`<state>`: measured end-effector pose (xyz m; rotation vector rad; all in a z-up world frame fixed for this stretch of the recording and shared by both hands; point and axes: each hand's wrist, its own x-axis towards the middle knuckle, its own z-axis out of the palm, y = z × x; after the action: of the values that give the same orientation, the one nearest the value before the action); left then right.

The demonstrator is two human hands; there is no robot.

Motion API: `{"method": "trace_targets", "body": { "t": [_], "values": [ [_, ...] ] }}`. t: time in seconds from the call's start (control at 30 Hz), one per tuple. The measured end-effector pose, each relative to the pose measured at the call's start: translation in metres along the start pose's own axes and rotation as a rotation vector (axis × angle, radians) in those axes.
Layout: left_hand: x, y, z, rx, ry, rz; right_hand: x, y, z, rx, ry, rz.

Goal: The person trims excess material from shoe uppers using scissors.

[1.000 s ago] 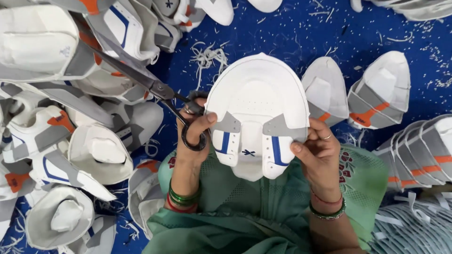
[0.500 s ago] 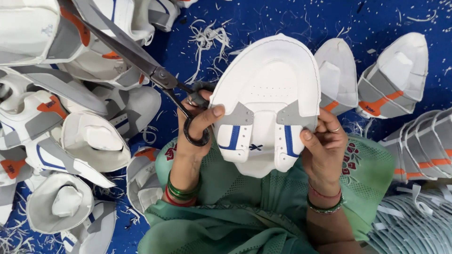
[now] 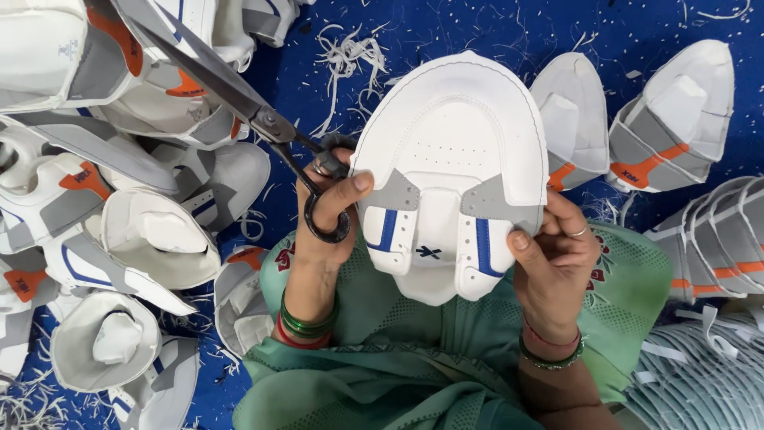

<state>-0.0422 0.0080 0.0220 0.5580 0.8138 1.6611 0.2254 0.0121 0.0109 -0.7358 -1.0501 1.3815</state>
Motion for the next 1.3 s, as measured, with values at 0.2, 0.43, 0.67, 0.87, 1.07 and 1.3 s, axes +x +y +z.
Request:
{"method": "trace_targets", "body": {
  "t": [0.2, 0.43, 0.67, 0.87, 1.07, 1.3],
  "values": [
    [0.002, -0.002, 0.0, 0.037, 0.033, -0.025, -0.001, 0.004, -0.005, -0.005, -0.01, -0.021],
    [0.0, -0.002, 0.002, 0.05, 0.03, -0.036, 0.006, 0.012, -0.011, -0.003, -0.002, -0.005],
    [-0.003, 0.001, 0.005, 0.08, -0.003, -0.026, 0.012, 0.021, -0.014, 0.071, 0.018, 0.028],
    [-0.005, -0.003, 0.002, 0.136, -0.081, -0.058, 0.018, 0.028, -0.021, 0.154, 0.088, 0.072],
    [-0.006, 0.006, 0.013, 0.177, -0.129, -0.122, 0.025, 0.034, -0.026, 0.232, 0.082, 0.12],
    [-0.006, -0.007, -0.003, 0.38, -0.309, -0.157, 0.03, 0.083, -0.08, 1.111, 0.021, 0.622]
  ]
}}
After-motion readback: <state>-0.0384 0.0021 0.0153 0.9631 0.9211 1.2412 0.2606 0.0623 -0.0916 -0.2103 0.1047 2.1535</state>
